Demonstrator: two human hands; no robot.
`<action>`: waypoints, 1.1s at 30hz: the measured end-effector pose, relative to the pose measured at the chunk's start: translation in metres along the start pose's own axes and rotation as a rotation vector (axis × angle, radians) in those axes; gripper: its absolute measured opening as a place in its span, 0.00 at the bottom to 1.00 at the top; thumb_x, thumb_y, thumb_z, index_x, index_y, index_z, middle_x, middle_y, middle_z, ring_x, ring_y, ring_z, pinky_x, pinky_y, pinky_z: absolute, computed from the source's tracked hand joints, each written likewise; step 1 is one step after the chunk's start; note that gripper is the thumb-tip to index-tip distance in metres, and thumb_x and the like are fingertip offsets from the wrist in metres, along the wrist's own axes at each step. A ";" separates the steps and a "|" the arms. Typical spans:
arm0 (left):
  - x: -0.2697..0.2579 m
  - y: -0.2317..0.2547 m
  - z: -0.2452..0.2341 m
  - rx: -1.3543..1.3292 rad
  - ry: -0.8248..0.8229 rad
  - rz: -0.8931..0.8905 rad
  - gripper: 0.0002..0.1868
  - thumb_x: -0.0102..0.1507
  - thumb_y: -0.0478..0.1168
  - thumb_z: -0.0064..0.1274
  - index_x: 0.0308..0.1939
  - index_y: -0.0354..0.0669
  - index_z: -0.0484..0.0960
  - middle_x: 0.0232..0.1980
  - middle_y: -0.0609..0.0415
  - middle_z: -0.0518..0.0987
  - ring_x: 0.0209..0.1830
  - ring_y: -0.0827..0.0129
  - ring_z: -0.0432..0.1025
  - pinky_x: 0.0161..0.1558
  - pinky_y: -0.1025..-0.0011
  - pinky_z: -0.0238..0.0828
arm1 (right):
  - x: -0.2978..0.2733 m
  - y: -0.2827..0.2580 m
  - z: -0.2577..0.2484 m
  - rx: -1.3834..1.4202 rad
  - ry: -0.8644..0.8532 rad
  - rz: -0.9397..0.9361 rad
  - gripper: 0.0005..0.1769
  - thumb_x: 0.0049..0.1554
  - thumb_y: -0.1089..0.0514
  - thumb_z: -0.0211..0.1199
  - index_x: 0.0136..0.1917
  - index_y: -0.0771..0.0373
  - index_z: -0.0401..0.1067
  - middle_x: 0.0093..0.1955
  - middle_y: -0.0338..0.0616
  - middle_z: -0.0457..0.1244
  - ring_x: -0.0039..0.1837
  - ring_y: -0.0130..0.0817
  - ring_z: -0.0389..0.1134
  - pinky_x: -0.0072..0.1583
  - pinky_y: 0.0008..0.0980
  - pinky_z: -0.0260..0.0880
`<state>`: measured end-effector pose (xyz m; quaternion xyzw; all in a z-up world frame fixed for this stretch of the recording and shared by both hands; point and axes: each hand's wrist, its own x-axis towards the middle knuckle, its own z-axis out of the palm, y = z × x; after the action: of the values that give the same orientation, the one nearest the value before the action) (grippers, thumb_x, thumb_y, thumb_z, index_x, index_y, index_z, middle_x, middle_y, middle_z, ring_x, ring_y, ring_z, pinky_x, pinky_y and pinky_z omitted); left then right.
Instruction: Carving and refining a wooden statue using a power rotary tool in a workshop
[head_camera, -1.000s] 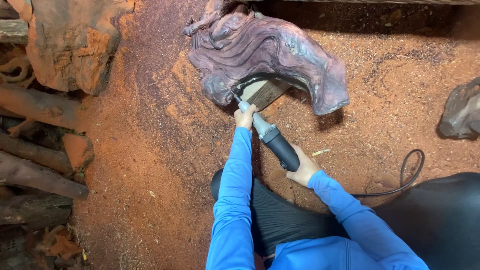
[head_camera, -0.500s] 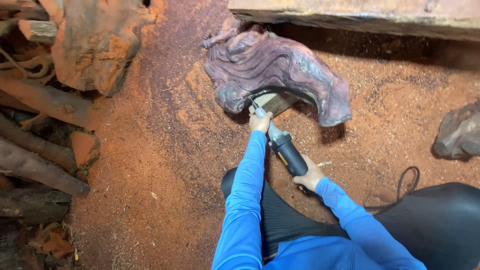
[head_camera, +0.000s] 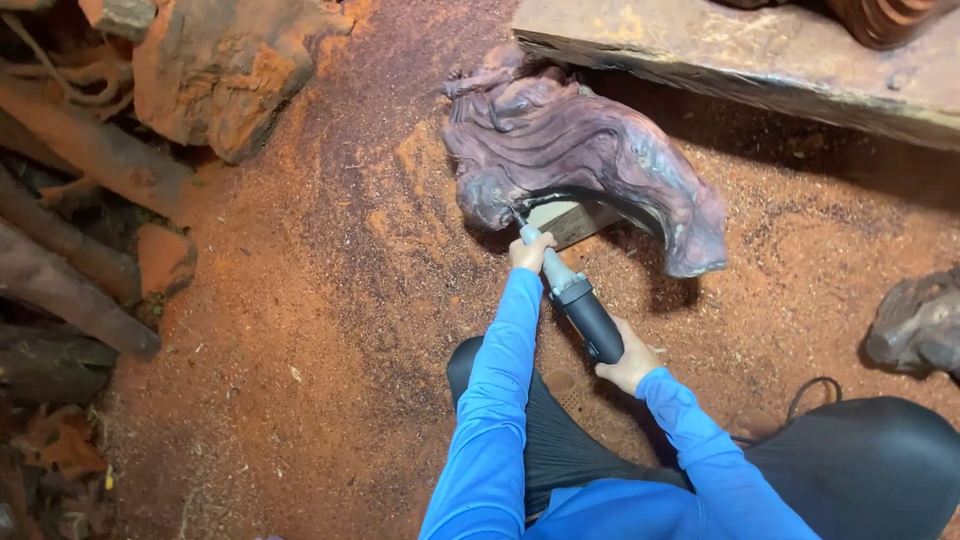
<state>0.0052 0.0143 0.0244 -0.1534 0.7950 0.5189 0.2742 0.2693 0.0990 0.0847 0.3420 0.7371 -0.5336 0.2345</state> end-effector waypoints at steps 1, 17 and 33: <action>-0.002 0.003 0.001 0.001 -0.013 -0.009 0.37 0.45 0.46 0.67 0.54 0.29 0.78 0.51 0.37 0.77 0.55 0.54 0.73 0.54 0.53 0.70 | -0.002 -0.004 -0.003 -0.008 -0.001 0.005 0.57 0.43 0.48 0.78 0.79 0.29 0.53 0.64 0.54 0.66 0.65 0.51 0.70 0.65 0.43 0.73; -0.002 0.004 -0.001 -0.081 -0.022 -0.023 0.43 0.46 0.45 0.67 0.62 0.27 0.72 0.56 0.35 0.75 0.57 0.51 0.72 0.54 0.50 0.70 | 0.009 0.001 -0.013 -0.111 0.017 0.005 0.58 0.41 0.47 0.78 0.80 0.28 0.53 0.66 0.53 0.66 0.68 0.51 0.69 0.68 0.42 0.69; -0.028 0.030 0.009 0.058 -0.069 -0.027 0.68 0.46 0.48 0.63 0.80 0.24 0.38 0.75 0.29 0.60 0.77 0.43 0.56 0.74 0.51 0.57 | 0.021 0.015 -0.026 -0.146 0.025 0.027 0.57 0.40 0.46 0.79 0.78 0.28 0.54 0.64 0.53 0.66 0.67 0.50 0.69 0.68 0.41 0.70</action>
<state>0.0143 0.0335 0.0605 -0.1382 0.7976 0.4968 0.3130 0.2673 0.1315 0.0690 0.3406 0.7723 -0.4707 0.2569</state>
